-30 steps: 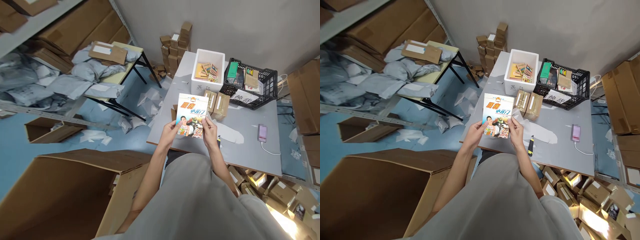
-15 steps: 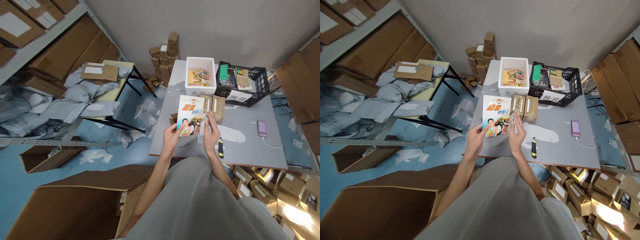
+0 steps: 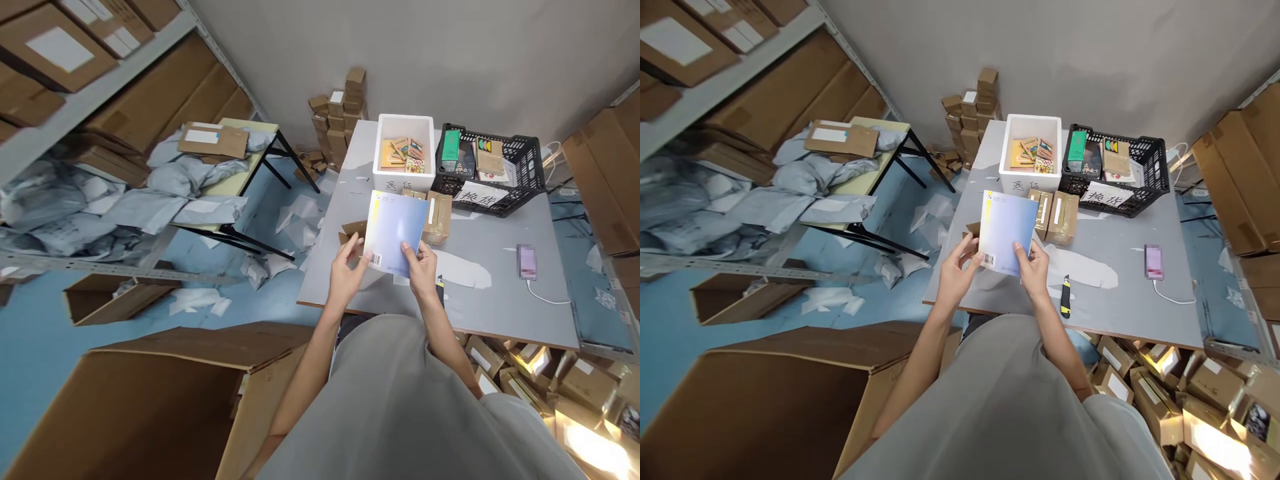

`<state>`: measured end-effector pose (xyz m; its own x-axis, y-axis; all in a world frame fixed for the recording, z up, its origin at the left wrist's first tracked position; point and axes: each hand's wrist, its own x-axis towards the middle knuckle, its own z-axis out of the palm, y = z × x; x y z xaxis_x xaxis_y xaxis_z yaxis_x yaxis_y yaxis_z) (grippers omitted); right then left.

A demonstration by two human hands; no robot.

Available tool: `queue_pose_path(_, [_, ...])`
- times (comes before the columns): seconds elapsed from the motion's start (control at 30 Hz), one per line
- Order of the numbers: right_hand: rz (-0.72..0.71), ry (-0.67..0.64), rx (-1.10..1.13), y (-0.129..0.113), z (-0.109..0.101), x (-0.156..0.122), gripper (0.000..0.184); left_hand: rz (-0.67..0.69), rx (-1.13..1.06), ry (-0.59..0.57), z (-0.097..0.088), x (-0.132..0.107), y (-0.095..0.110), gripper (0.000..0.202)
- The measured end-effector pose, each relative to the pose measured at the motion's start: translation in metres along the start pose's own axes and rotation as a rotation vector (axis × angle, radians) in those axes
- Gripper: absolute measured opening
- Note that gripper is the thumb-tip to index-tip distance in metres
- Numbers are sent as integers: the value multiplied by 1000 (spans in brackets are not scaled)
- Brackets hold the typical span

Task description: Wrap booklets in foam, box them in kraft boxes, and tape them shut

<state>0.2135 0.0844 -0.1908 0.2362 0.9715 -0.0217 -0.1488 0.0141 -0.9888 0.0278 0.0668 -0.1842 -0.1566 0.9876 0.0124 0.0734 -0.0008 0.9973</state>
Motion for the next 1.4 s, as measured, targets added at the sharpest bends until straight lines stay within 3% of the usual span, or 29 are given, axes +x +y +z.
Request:
queue_pose_path(0.1, [74,-92,36,9,-7,2,54,-196,-166,-81,-2,2,-6,67])
queue_pose_path(0.2, [16,-72,-30,14,-7,3,57,-225,-227,-39,5,-2,-7,64])
queue_pose_path(0.3, [-126,54,-145,13,-2,-2,61,-102,-168,99,15,-7,-5,57])
queue_pose_path(0.4, [-130,1,-136,8,9,-18,65,73,5,188,26,-13,1,45])
queue_pose_path(0.5, [-108,-77,-89,4,20,-30,65,243,150,125,35,-21,10,32])
queue_pose_path(0.6, [-105,-15,-84,3,19,-28,55,318,182,-46,33,-22,16,28])
queue_pose_path(0.67, [-124,23,-55,2,13,-20,55,281,173,-116,24,-14,15,34])
queue_pose_path(0.73, [-147,5,-3,1,6,-12,54,189,127,-61,11,-2,12,45])
queue_pose_path(0.8, [-133,-62,53,-1,1,-8,53,61,27,5,-2,10,7,59])
queue_pose_path(0.9, [-63,-187,124,-2,-1,-7,53,-135,-153,-83,-14,20,3,70])
queue_pose_path(0.97, [-24,-231,151,0,1,-5,53,-167,-202,-104,-15,18,5,66])
queue_pose_path(1.03, [11,-233,163,6,4,-1,54,-53,-144,-27,-12,12,11,56])
queue_pose_path(1.17, [87,-221,150,20,11,15,54,352,183,77,0,-3,24,26])
queue_pose_path(1.27, [71,-206,79,25,19,26,49,577,387,-33,12,-14,26,23])
queue_pose_path(1.4, [3,-139,5,26,26,28,46,613,544,-145,26,-30,20,33])
